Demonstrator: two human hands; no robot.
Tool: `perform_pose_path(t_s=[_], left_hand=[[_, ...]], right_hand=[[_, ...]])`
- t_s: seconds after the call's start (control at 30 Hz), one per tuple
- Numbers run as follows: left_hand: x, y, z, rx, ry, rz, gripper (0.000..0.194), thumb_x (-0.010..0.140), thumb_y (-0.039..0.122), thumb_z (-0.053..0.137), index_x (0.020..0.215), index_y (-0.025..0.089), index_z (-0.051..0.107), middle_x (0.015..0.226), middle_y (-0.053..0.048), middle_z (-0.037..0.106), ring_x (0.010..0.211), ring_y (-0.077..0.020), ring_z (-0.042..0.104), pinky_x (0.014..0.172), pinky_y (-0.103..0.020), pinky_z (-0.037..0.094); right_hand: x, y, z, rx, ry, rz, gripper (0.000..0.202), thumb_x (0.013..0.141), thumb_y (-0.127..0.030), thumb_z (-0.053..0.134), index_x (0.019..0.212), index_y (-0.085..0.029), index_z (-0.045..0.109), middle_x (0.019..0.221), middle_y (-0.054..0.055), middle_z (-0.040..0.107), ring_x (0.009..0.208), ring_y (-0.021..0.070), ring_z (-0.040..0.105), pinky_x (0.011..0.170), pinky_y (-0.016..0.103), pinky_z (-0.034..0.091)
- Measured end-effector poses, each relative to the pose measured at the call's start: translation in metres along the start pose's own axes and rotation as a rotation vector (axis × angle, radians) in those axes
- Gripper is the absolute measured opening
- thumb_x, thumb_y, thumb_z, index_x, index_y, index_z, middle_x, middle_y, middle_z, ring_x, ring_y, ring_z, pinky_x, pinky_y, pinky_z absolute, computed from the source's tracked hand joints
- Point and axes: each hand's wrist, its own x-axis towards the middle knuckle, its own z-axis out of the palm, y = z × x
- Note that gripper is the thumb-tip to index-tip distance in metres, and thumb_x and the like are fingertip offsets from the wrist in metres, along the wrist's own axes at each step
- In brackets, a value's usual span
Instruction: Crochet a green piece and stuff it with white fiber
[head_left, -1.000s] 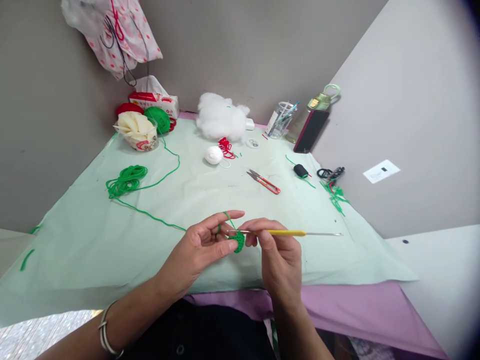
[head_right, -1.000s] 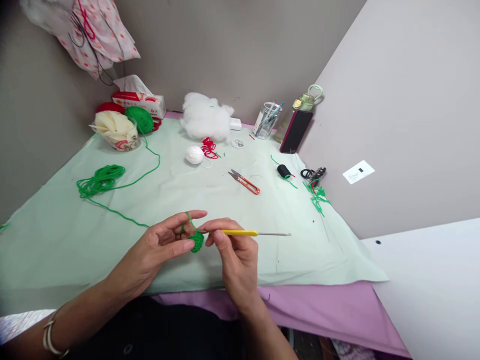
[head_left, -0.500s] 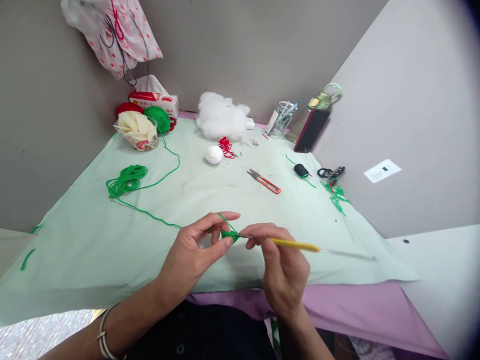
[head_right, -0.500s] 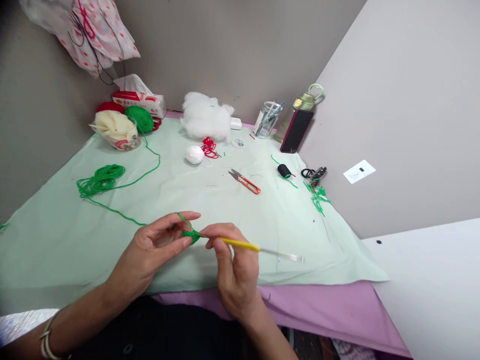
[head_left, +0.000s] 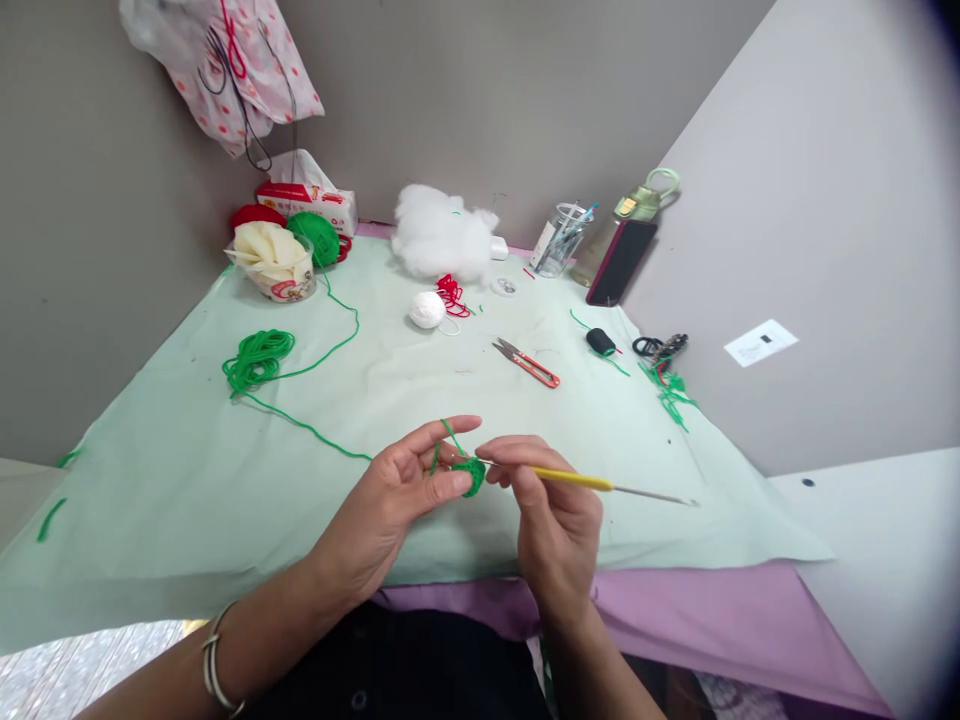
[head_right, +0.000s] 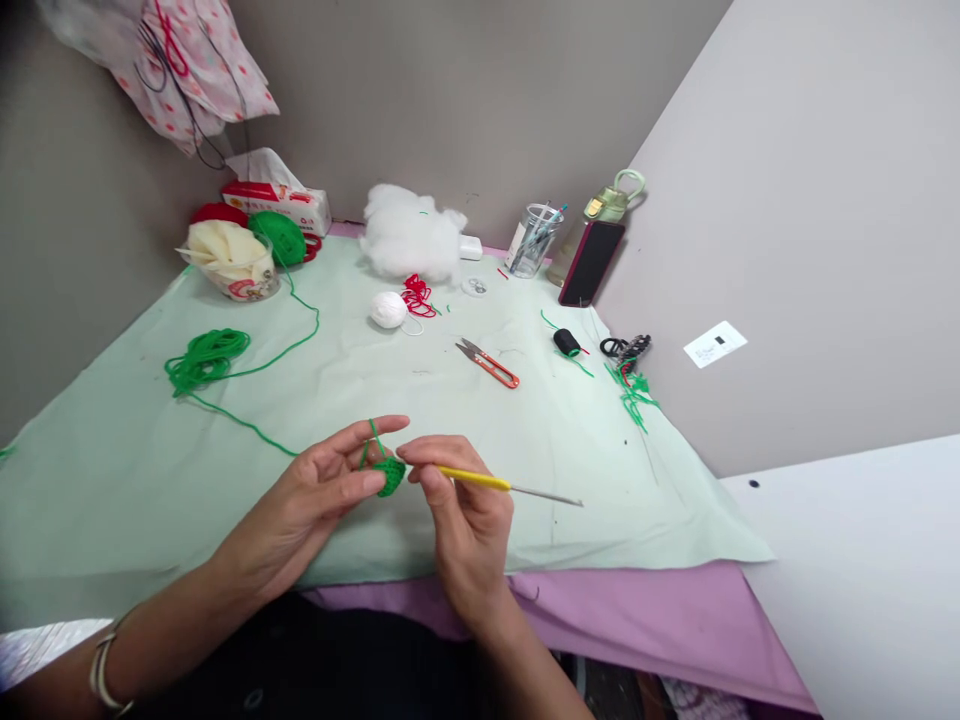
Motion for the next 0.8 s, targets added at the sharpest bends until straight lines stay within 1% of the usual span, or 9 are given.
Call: perform_pose_path(t_s=[0.13,0.2,0.27,0.3,0.37,0.43,0.53,0.63,0.8], left_hand=[[0.000,-0.005,0.005,0.034,0.019,0.075,0.043,0.080,0.028,0.087,0.122,0.031,0.077,0.088,0.003,0.065,0.089,-0.0120,0.055,0.089,-0.023,0.042],[0.001,-0.005,0.006,-0.029,0.000,0.021,0.043,0.081,0.029,0.087,0.123,0.028,0.076,0.089,0.002,0.067,0.086,-0.0111,0.056,0.088,-0.023,0.043],[0.002,-0.004,0.004,-0.117,-0.043,-0.092,0.040,0.083,0.029,0.085,0.122,0.024,0.077,0.082,0.003,0.064,0.068,-0.0064,0.049,0.085,-0.023,0.045],[0.003,-0.003,0.003,-0.154,-0.059,-0.139,0.037,0.084,0.029,0.083,0.120,0.022,0.077,0.078,0.004,0.061,0.060,-0.0039,0.041,0.085,-0.023,0.046],[0.004,0.000,0.000,-0.187,-0.063,-0.159,0.032,0.085,0.027,0.082,0.116,0.021,0.079,0.073,0.006,0.055,0.054,-0.0026,0.030,0.086,-0.025,0.047],[0.004,0.000,-0.001,-0.149,-0.031,-0.099,0.031,0.083,0.025,0.082,0.114,0.023,0.080,0.078,0.005,0.057,0.062,-0.0051,0.040,0.086,-0.024,0.046],[0.002,-0.001,0.000,-0.009,-0.014,-0.010,0.033,0.080,0.026,0.084,0.113,0.028,0.081,0.091,0.000,0.066,0.088,-0.0132,0.056,0.087,-0.025,0.044],[0.000,-0.002,0.002,0.108,-0.013,0.027,0.032,0.082,0.030,0.083,0.114,0.030,0.081,0.096,-0.002,0.069,0.099,-0.0187,0.057,0.092,-0.029,0.043],[-0.001,0.000,-0.002,0.200,0.023,0.048,0.031,0.082,0.034,0.082,0.113,0.031,0.081,0.094,-0.001,0.063,0.097,-0.0193,0.054,0.086,-0.028,0.041]], right_hand=[[-0.007,0.004,0.001,-0.195,-0.032,-0.117,0.029,0.099,-0.009,0.057,0.111,-0.028,0.075,0.096,0.003,0.074,0.084,0.0170,0.068,0.071,0.031,0.057],[-0.012,0.007,0.001,-0.368,-0.049,-0.273,0.035,0.095,-0.006,0.062,0.116,-0.030,0.076,0.106,0.006,0.075,0.092,0.0191,0.070,0.074,0.032,0.058],[-0.014,0.008,-0.001,-0.446,-0.042,-0.364,0.038,0.093,-0.005,0.064,0.118,-0.030,0.076,0.111,0.007,0.075,0.094,0.0206,0.071,0.075,0.034,0.059],[-0.013,0.008,-0.002,-0.421,-0.013,-0.347,0.036,0.094,-0.006,0.063,0.117,-0.029,0.076,0.108,0.007,0.075,0.092,0.0207,0.071,0.075,0.035,0.058],[-0.009,0.005,-0.003,-0.268,0.075,-0.206,0.027,0.098,-0.011,0.059,0.110,-0.027,0.076,0.095,0.006,0.075,0.081,0.0191,0.069,0.069,0.034,0.057],[-0.004,0.002,-0.003,-0.100,0.109,-0.051,0.021,0.101,-0.018,0.056,0.102,-0.025,0.076,0.087,0.004,0.072,0.071,0.0168,0.064,0.063,0.033,0.054],[0.001,0.000,-0.002,0.003,0.013,0.031,0.017,0.100,-0.023,0.060,0.098,-0.025,0.077,0.091,0.005,0.074,0.075,0.0168,0.065,0.066,0.032,0.054],[0.000,0.004,-0.002,0.030,-0.001,0.084,0.017,0.100,-0.023,0.061,0.100,-0.025,0.078,0.091,0.004,0.075,0.075,0.0153,0.065,0.068,0.030,0.054],[0.000,0.008,-0.005,0.216,0.014,0.199,0.021,0.104,-0.030,0.055,0.099,-0.024,0.074,0.091,0.003,0.075,0.067,0.0128,0.063,0.065,0.029,0.054]])
